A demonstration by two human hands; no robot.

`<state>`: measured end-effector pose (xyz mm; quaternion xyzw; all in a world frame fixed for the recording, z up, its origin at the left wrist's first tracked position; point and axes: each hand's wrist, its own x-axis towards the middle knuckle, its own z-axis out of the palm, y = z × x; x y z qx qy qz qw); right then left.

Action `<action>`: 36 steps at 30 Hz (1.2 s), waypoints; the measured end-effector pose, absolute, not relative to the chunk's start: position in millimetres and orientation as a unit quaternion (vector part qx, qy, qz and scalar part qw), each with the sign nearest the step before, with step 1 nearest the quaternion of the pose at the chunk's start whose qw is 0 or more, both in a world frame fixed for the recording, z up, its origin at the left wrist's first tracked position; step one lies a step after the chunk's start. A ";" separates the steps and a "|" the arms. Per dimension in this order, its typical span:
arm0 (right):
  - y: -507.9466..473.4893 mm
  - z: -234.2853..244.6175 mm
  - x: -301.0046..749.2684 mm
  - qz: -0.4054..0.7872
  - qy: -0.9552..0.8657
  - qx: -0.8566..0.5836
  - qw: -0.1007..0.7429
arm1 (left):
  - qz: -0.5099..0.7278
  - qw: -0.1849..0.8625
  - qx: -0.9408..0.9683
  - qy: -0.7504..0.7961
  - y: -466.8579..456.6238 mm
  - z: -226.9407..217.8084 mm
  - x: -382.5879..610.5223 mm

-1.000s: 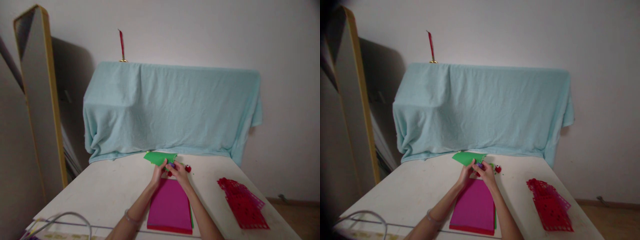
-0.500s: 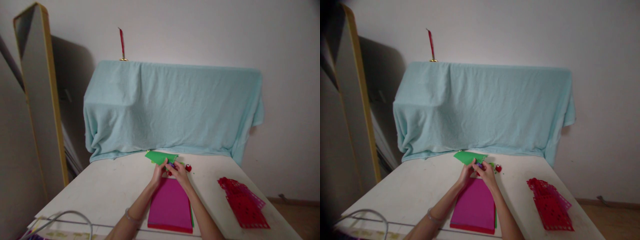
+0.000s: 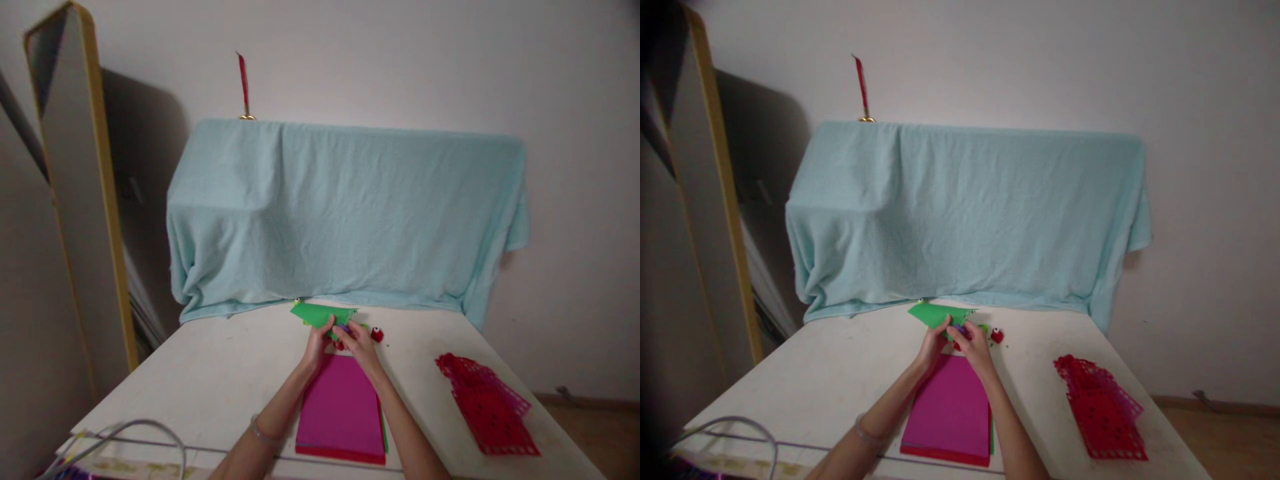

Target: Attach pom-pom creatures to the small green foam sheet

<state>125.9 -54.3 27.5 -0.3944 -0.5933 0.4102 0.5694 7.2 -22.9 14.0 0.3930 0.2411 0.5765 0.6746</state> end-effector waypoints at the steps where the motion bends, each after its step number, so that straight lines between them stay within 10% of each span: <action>1: -53.9 27.5 126.1 0.406 -0.597 -0.393 0.570 | 0.579 0.672 0.394 0.241 -22.5 13.6 7.2; 36: -39.0 12.3 129.0 0.458 -0.565 -0.382 0.571 | 0.576 0.658 0.424 0.234 -24.1 15.3 11.3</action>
